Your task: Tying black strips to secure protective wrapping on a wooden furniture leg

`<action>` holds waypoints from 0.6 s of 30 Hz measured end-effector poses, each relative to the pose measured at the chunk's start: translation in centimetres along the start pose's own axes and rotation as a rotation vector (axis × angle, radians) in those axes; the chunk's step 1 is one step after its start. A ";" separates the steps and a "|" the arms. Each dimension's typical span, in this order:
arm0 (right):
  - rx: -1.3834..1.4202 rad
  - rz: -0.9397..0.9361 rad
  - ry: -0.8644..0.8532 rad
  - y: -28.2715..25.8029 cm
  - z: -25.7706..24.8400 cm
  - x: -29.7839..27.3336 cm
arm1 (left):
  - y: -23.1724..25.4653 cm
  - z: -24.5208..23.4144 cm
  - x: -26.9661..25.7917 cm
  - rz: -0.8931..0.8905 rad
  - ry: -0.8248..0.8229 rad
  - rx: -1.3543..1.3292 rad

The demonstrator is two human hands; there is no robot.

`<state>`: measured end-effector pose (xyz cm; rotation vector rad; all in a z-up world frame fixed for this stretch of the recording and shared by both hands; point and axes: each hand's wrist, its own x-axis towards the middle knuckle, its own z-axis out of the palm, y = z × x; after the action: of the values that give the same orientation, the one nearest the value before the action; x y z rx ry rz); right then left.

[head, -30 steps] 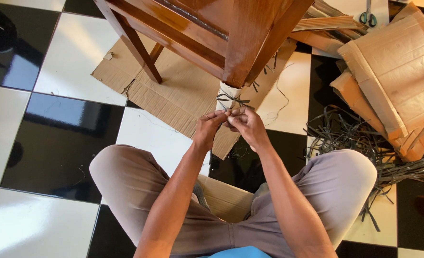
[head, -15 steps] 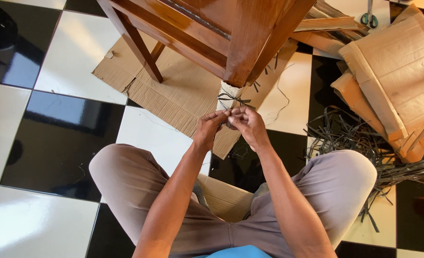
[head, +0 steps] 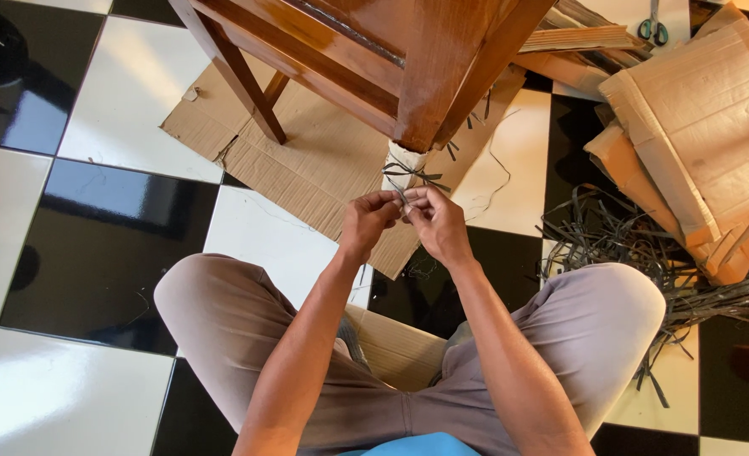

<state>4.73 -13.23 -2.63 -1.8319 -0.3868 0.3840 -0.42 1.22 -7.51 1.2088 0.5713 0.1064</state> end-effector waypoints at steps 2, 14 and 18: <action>-0.045 -0.077 -0.027 -1.8 -0.3 -0.5 | 2.7 -0.1 -1.4 0.036 -0.007 0.111; -0.470 -0.500 0.108 -1.8 0.3 -0.7 | 4.0 -1.0 -1.2 0.192 0.056 0.712; -0.480 -0.598 0.196 -1.0 0.6 -0.2 | 3.4 -0.6 -1.1 0.208 0.052 0.608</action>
<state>4.26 -12.56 -1.86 -2.0736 -0.9145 -0.3261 -0.90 2.61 -4.21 1.8618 0.5377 0.1464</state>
